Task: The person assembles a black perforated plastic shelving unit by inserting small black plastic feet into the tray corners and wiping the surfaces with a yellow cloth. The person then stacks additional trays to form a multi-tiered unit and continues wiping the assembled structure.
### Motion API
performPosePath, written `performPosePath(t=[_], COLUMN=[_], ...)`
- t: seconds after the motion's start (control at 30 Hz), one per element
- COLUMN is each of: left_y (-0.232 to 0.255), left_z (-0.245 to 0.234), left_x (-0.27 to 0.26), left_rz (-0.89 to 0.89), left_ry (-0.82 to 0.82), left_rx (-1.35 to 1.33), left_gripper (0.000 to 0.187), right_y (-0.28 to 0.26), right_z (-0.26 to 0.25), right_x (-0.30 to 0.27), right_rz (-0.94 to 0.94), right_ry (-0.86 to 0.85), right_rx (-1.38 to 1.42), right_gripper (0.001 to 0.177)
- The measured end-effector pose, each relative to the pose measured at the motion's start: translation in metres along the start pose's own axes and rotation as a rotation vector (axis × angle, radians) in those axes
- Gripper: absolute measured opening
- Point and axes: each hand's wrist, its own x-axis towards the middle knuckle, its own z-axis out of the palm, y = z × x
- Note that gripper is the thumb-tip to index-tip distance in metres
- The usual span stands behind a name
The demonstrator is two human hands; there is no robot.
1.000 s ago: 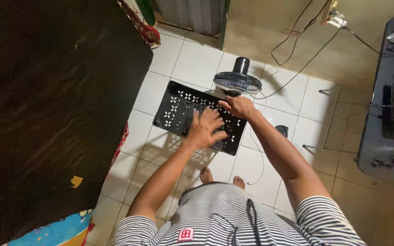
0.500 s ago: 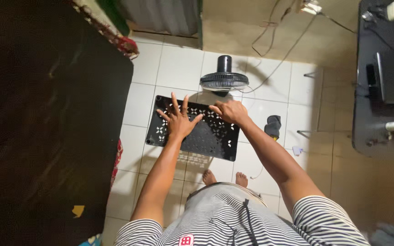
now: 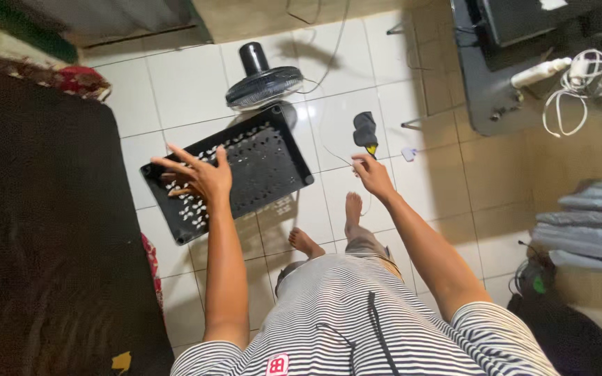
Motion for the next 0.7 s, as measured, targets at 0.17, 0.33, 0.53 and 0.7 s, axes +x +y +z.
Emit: performPosePath(t=[0.17,0.33,0.53,0.7], left_y=[0.081,0.181,0.239,0.227], left_z=[0.008,0.050,0.233,0.411], left_x=[-0.060,-0.146,-0.167,-0.148], left_rz=[0.520,1.050,0.797,0.426], left_ry=[0.207,-0.052,-0.499,-0.685], left_rx=[-0.454,-0.533,-0.462,-0.509], left_gripper=[0.077,0.026,0.018,0.044], right_y=[0.098,0.152,0.215,0.281], right_z=[-0.051,-0.083,-0.102,-0.097], right_x=[-0.008,0.029,0.109,0.185], right_rz=[0.264,0.371,0.316,0.363], right_ry=[0.018,-0.010,-0.029,-0.008], right_rx=[0.016,0.092,0.131,0.171], right_gripper=[0.028,0.027,0.028,0.028])
